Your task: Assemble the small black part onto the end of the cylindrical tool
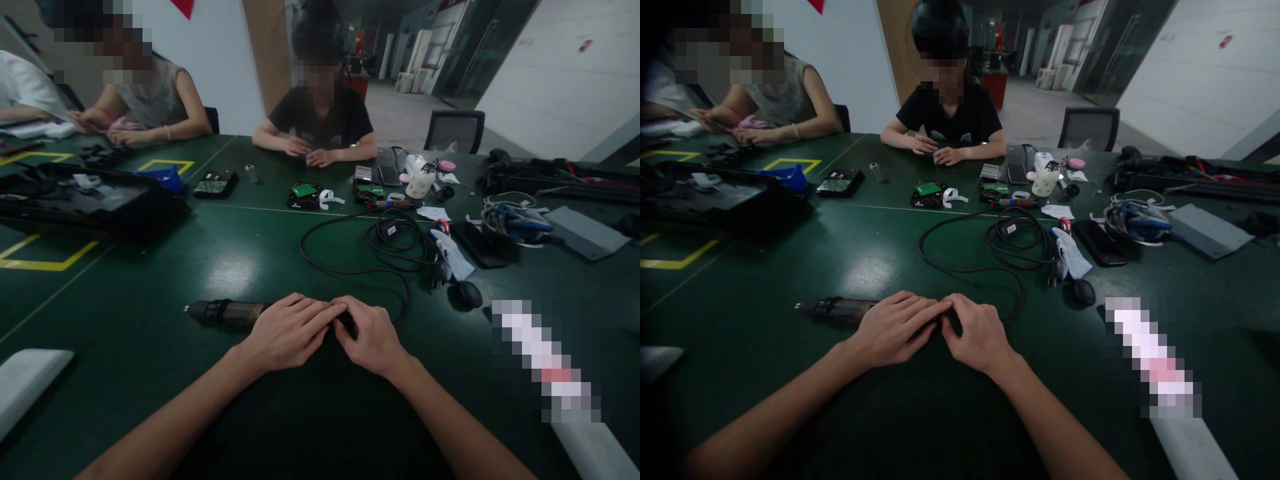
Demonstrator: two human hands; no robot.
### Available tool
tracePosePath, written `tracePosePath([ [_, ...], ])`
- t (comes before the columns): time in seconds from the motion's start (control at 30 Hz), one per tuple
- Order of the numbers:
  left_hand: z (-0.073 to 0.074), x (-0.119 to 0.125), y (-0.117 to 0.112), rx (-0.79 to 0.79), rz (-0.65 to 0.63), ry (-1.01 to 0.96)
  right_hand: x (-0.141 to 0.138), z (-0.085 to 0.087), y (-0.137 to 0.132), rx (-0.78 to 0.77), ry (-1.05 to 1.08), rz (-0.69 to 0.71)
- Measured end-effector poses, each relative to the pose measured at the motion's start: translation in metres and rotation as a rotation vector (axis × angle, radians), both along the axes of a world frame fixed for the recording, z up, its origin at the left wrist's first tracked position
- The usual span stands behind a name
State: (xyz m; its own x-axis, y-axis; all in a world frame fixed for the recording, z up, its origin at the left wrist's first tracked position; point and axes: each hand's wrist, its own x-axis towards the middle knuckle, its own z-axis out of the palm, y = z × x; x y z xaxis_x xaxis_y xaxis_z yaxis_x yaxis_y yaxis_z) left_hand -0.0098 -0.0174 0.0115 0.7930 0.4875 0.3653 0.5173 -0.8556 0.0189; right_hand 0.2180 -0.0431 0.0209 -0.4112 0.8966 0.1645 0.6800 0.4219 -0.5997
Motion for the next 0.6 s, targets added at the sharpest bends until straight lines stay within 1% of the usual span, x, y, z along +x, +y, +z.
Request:
tracePosePath([
  [0.23,-0.0003,-0.0004,0.0000,0.007,0.019,0.006,0.0004,0.0009,0.0002,0.001,-0.007,0.003],
  [0.4,0.0003,-0.0007,0.0003,-0.024,-0.011,-0.005,0.0004,-0.0010,0.0005,0.012,0.007,0.011],
  [0.5,-0.0008,-0.0002,0.0008,-0.002,0.008,0.000,0.0004,-0.0011,0.0001,0.010,-0.002,0.005],
  [0.6,-0.0005,0.0002,0.0006,-0.020,0.014,-0.013,0.0004,-0.0010,-0.0004,0.020,-0.003,-0.004],
])
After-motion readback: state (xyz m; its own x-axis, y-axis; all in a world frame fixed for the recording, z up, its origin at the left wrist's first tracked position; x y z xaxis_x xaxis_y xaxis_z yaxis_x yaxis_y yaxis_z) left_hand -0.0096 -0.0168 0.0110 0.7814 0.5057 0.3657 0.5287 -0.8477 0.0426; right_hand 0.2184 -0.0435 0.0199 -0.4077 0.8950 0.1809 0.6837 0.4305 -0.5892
